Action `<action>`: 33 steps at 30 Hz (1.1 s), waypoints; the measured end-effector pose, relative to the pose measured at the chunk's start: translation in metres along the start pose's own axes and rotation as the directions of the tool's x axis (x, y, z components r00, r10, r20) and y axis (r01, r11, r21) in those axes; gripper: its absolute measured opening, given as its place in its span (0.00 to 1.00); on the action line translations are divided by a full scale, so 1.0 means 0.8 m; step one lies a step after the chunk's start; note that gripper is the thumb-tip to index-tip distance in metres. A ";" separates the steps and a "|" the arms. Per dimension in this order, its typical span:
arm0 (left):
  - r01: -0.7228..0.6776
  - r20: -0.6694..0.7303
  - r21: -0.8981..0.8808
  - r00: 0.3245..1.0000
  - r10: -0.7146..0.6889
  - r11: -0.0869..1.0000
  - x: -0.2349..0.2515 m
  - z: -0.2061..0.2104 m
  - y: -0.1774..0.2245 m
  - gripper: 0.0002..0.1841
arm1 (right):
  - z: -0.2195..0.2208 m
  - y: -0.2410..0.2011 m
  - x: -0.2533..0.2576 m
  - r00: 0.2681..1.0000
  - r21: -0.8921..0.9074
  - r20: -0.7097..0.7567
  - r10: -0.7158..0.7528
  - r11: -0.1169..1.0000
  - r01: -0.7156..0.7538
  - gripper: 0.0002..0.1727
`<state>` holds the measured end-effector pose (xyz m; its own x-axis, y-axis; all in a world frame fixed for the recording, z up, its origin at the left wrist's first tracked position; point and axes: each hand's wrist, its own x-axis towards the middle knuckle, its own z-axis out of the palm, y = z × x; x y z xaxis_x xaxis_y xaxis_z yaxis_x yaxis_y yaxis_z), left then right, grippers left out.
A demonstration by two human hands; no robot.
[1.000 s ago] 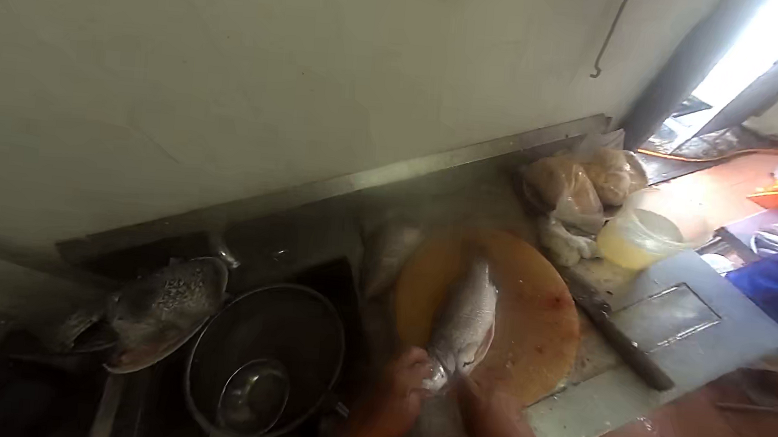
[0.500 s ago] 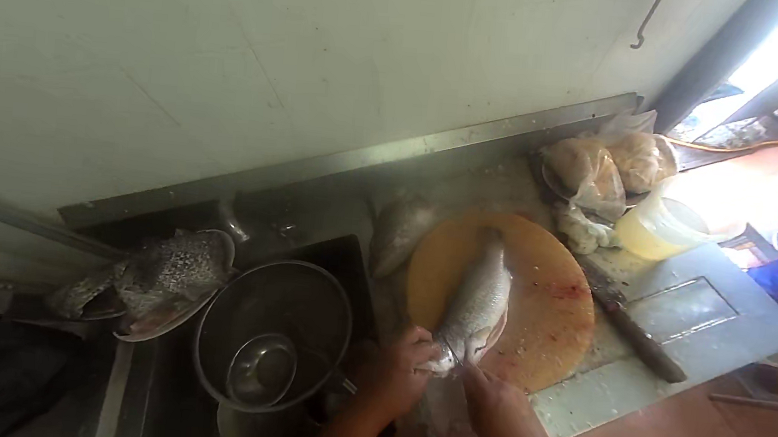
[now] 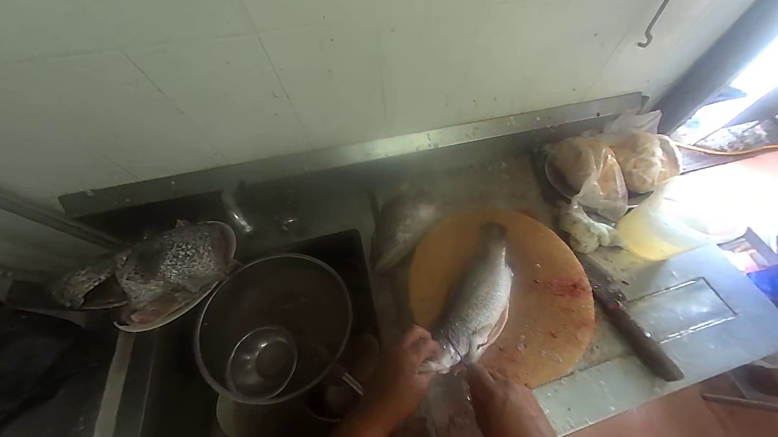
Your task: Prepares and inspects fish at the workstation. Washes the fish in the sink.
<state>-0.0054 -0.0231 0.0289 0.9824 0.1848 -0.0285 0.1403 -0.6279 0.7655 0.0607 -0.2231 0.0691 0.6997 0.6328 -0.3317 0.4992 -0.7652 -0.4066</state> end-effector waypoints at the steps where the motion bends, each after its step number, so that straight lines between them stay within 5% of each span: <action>1: -0.018 -0.010 0.011 1.000 0.018 1.000 -0.002 0.001 -0.001 0.09 | -0.002 0.003 0.000 0.999 0.009 -0.040 -0.021 1.000 0.021 0.16; 5: -0.059 -0.022 0.049 0.998 0.060 0.997 -0.007 0.012 0.003 0.09 | -0.008 -0.006 0.001 0.997 0.027 0.079 -0.019 0.999 0.017 0.14; 33: 0.028 -0.193 0.216 0.981 0.015 0.976 -0.007 0.031 0.032 0.14 | 0.002 -0.007 -0.026 0.999 0.008 -0.025 -0.045 0.999 0.046 0.11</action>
<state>-0.0045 -0.0588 0.0329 0.9420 0.3181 0.1073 0.1911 -0.7710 0.6075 0.0430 -0.2317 0.0768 0.6888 0.6637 -0.2917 0.5264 -0.7345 -0.4283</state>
